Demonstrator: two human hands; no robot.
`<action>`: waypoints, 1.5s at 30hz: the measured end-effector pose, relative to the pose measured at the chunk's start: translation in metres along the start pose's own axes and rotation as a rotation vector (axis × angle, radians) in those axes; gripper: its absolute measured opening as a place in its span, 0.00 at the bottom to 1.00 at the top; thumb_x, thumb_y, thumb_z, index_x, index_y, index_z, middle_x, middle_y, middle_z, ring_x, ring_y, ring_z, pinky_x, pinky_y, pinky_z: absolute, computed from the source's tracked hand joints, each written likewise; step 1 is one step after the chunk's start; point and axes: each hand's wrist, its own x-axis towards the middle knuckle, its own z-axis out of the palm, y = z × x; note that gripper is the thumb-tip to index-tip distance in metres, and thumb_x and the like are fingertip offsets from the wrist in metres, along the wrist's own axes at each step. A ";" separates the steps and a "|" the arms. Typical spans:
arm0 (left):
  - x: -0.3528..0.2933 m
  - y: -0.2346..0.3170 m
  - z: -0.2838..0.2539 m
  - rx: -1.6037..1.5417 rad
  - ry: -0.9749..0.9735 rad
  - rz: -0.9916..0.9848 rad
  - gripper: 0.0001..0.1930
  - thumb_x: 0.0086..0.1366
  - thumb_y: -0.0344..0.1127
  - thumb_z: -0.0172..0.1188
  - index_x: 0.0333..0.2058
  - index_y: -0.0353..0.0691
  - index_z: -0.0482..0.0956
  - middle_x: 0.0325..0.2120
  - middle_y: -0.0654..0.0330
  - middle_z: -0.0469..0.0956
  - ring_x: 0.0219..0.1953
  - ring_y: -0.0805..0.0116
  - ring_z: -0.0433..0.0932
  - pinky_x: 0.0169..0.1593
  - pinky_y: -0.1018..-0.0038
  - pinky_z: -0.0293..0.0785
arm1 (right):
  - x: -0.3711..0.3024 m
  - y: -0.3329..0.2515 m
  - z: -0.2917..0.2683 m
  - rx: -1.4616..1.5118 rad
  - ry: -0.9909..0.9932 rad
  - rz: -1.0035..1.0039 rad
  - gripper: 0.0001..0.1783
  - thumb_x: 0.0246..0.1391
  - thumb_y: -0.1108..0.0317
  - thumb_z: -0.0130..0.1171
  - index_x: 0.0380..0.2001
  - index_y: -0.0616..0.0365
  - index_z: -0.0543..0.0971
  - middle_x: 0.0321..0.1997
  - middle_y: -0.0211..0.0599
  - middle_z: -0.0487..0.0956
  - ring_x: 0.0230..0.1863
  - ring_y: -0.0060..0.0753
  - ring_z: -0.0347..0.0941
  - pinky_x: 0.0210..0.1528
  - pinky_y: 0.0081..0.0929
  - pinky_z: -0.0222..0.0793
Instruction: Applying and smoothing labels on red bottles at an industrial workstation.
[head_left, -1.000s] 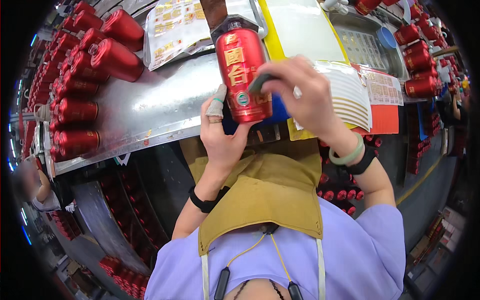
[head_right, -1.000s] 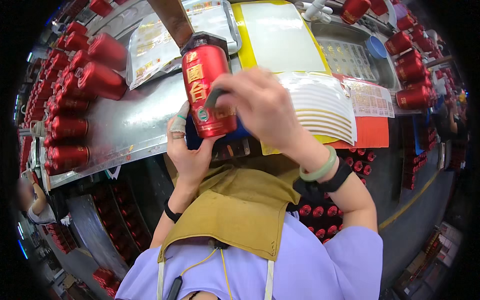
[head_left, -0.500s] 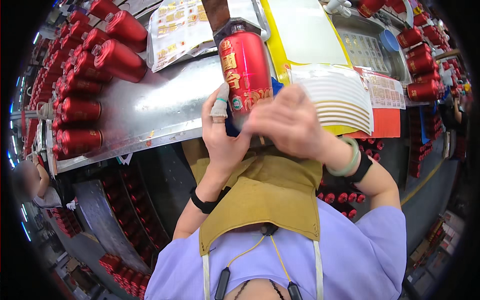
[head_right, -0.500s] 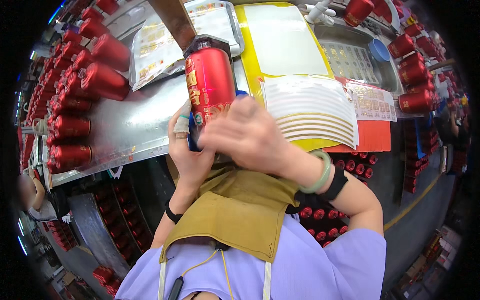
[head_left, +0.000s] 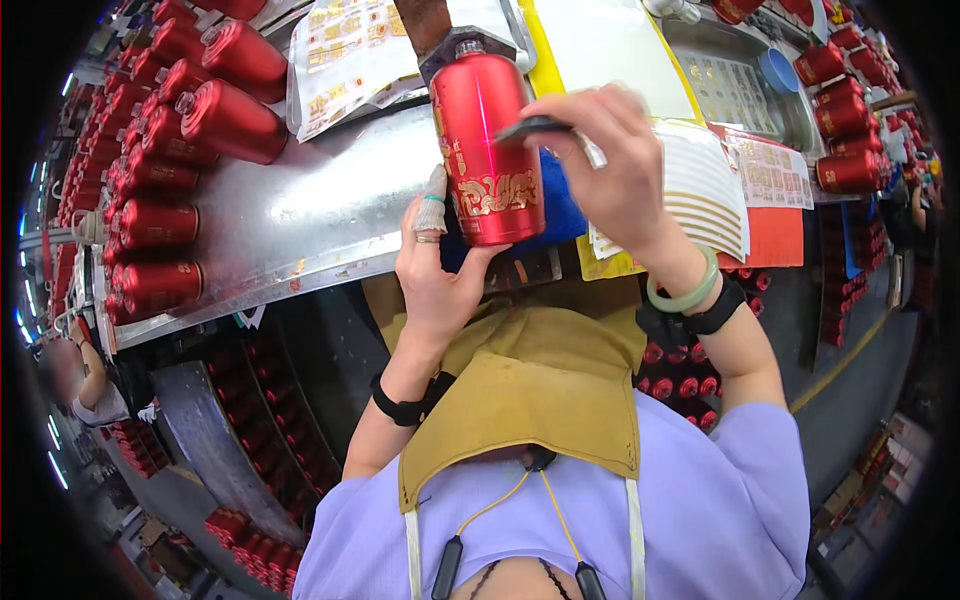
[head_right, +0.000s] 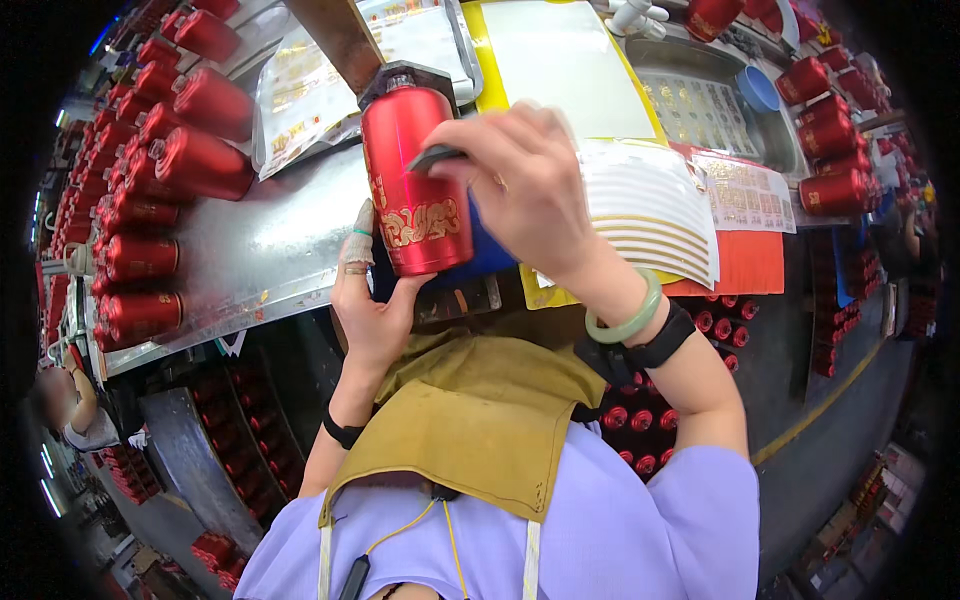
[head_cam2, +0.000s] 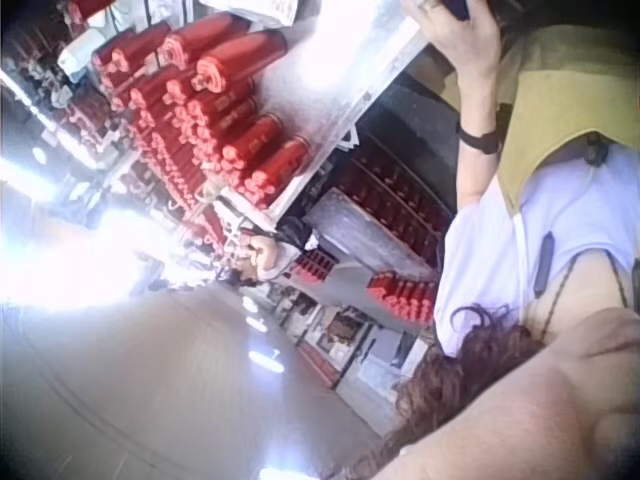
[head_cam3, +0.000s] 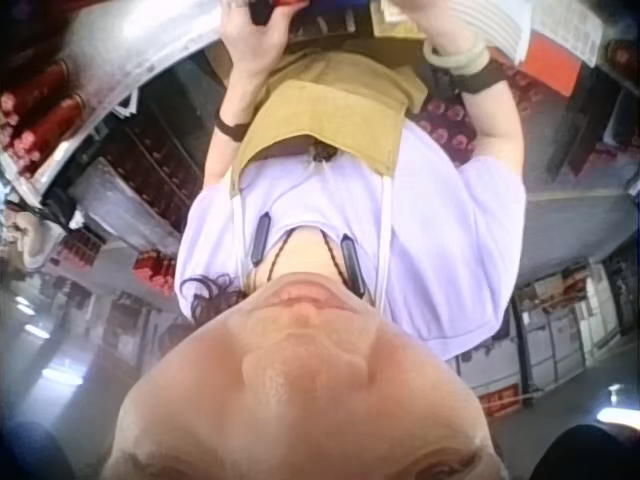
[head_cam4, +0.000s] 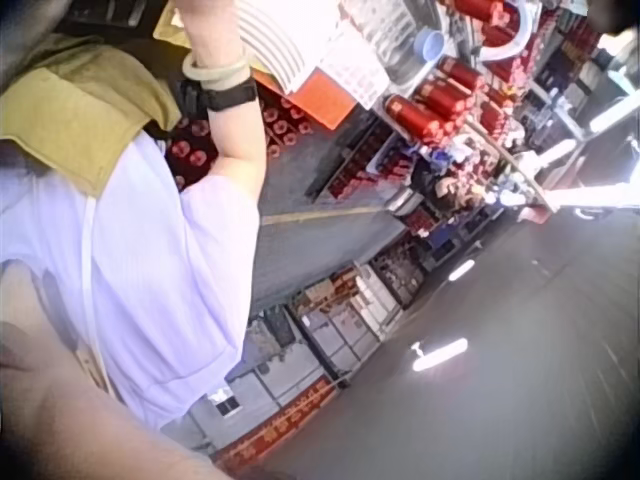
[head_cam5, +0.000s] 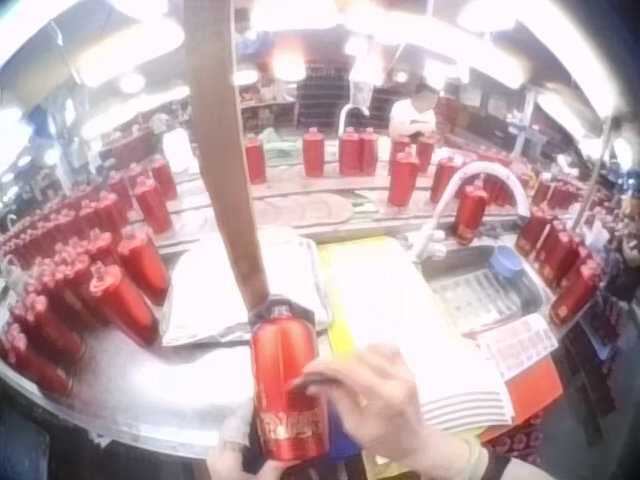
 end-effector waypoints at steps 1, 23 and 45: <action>0.001 0.000 -0.001 -0.031 -0.013 -0.014 0.39 0.55 0.27 0.73 0.65 0.26 0.68 0.58 0.42 0.77 0.60 0.51 0.78 0.63 0.63 0.71 | 0.002 0.002 -0.006 -0.121 0.001 -0.063 0.07 0.49 0.70 0.67 0.34 0.48 0.84 0.34 0.27 0.84 0.34 0.34 0.74 0.42 0.32 0.63; 0.008 0.031 0.019 0.331 0.000 0.182 0.35 0.48 0.34 0.80 0.59 0.53 0.81 0.65 0.36 0.60 0.64 0.34 0.66 0.63 0.52 0.69 | -0.014 -0.014 -0.021 0.117 -0.033 0.256 0.13 0.45 0.82 0.68 0.36 0.57 0.84 0.37 0.34 0.84 0.39 0.40 0.77 0.44 0.34 0.73; 0.010 0.001 0.015 -0.056 0.032 -0.161 0.43 0.49 0.33 0.79 0.64 0.30 0.71 0.55 0.45 0.79 0.61 0.43 0.73 0.65 0.58 0.68 | -0.038 -0.026 -0.021 0.015 -0.172 -0.122 0.14 0.47 0.73 0.66 0.39 0.48 0.87 0.39 0.25 0.85 0.36 0.31 0.77 0.45 0.30 0.66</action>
